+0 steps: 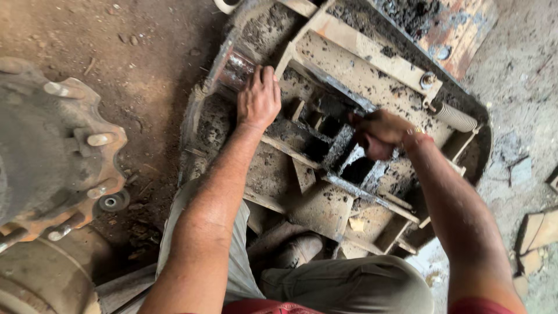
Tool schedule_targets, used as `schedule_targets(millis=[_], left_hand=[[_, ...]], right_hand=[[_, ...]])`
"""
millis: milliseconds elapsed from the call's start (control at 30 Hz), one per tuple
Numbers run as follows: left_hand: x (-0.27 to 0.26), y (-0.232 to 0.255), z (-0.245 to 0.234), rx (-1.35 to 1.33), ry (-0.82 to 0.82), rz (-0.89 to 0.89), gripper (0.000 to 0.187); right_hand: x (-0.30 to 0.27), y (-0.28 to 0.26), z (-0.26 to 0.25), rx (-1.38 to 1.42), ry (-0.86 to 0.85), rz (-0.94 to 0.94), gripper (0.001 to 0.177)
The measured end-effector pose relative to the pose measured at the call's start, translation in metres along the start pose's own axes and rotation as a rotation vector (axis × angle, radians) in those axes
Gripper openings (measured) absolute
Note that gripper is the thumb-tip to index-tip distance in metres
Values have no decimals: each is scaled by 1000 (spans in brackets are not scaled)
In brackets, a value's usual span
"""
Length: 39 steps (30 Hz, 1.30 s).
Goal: The person uses a scraper to remove thick black grease from the internal compartments of a large mechanical housing. They repeatedly scrape and wipe the surfaces, focusing on the central and side sections of the part.
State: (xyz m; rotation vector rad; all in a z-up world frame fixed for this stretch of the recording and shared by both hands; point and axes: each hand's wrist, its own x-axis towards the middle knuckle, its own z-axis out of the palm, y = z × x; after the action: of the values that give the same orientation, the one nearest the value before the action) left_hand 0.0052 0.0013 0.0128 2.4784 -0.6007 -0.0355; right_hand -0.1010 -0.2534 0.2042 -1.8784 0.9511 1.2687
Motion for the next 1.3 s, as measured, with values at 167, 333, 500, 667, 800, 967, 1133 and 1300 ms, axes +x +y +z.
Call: schedule_targets(millis=[167,333,500,667,800,967,1133,1300], left_hand=[[-6,-9,15,-24,-25,-13,22],[-4,-8,17,-12,65,36,25],[-8,-6,15,-28,5,8,24],[-13,-12,15,1,17,33,21],[-6,-11,27,-21,12,16,29],[-10,-19,37,3,70,53,32],[-6,-20,37,-22,85,85,36],[-6,-12,28,17,89,86,39]], right_hand=[[-22,-18,2,-294,159,22,28],[-44,-42,15,-720,115,21,33],[-42,-87,12,-1028,144,43,45],[-71,-73,2,-1184,123,100,40],[-53,-3,15,-1342,180,-75,13],[-29,88,43,-1061,385,-245,33],[-46,132,33,-317,235,-254,42],[-27,132,42,-55,33,153,48]])
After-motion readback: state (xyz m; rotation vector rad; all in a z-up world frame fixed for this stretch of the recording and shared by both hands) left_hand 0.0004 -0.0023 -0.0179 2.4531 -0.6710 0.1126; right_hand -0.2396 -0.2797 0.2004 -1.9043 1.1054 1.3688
